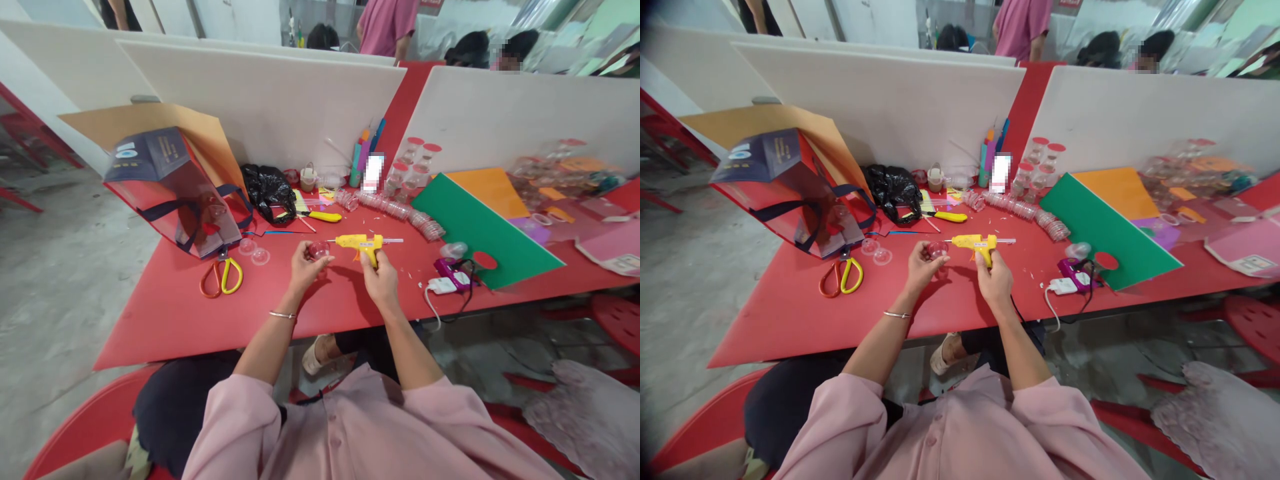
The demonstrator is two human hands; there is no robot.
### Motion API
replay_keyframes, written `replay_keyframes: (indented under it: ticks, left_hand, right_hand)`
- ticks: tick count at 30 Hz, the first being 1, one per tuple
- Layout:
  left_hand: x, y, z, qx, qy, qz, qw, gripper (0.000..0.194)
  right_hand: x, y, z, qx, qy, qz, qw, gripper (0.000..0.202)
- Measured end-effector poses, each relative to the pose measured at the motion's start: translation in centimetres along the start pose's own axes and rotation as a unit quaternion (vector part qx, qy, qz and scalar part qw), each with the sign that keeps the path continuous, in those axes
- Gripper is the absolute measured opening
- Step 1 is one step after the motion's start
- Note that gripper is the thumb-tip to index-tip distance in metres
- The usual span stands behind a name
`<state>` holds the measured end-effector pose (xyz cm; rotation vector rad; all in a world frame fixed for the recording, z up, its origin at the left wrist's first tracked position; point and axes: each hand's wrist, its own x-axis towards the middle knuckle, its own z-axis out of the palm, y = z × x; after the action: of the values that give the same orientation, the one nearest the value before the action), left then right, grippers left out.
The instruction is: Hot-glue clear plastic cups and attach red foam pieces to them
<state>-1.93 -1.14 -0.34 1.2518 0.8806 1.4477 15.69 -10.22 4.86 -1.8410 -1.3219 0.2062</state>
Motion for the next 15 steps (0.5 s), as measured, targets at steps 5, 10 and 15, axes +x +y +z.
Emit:
replay_keyframes:
  ticks: [5,10,15]
  left_hand:
    - [-0.04,0.02,0.01,-0.008,-0.004,0.0,1.0,0.046]
    - [-0.03,-0.13,-0.05,0.0,-0.006,0.0,1.0,0.047]
    - [-0.02,-0.31,-0.05,-0.003,-0.008,0.003,1.0,0.046]
  right_hand:
    - [-0.05,0.07,0.04,-0.005,-0.003,0.002,1.0,0.047]
    - [-0.03,0.1,0.09,-0.007,-0.004,-0.001,1.0,0.047]
    - [-0.01,0.08,0.12,-0.009,-0.003,-0.004,1.0,0.046]
